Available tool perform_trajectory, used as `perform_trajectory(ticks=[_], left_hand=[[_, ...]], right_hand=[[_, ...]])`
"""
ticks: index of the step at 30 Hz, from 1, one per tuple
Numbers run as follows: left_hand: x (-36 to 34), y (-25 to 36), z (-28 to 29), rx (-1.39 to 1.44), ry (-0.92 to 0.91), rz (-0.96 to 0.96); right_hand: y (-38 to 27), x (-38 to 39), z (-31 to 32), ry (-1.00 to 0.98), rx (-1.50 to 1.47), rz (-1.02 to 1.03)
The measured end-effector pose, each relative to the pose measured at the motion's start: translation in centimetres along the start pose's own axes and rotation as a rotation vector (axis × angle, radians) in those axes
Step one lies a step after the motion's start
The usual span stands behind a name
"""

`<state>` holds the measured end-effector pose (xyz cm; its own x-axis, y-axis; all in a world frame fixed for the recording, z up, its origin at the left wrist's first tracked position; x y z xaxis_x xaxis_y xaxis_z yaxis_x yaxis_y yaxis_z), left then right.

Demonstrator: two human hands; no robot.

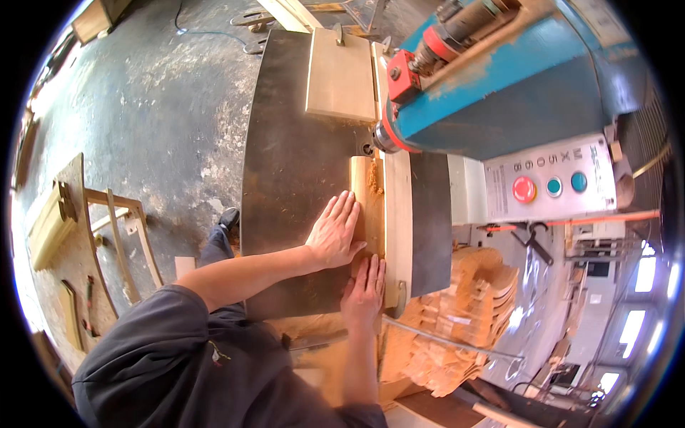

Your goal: The person uses a vertical spindle moulder to shape the edges of rectangular wooden planks. They feed the wood through the machine, flip it to process different sides, and inspect the finished grooves. The person stacks the processed planks on a nearby workbench.

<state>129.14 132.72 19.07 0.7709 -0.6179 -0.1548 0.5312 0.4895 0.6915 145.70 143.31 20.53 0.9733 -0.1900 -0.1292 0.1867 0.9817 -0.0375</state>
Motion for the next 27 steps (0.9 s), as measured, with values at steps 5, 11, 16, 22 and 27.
perform_trajectory(ticks=[5,11,16,22,27], left_hand=[[3.8,0.7,0.6,0.024,-0.003,-0.035],[5.4,0.1,-0.1,0.314,0.146,-0.036],[10.5,2.3,2.9,0.950,-0.085,0.387],[12.2,2.9,3.1,1.243,-0.332,0.789],[11.0,-0.4,3.8,0.379,-0.091,-0.030]], right_hand=[[-1.2,8.7,1.8,0.036,0.056,-0.177],[0.1,12.9,2.4,-0.161,-0.009,-0.431],[2.7,26.8,2.3,-0.340,-2.110,-0.939],[0.3,33.2,3.4,-0.418,-2.026,-0.906],[0.0,33.6,4.7,-0.264,-1.680,-0.964]])
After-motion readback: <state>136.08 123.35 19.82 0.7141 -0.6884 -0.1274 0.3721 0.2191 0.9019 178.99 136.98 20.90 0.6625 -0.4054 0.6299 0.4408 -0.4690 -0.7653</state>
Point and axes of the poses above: each hand's wrist, its own x-axis away from the middle knuckle, its own z-axis out of the back of the hand, y = z × x, the point moved 1 cm from there along -x, towards the middle knuckle, and after that the axes turned 7 degrees about x, right-handed, at the moved point
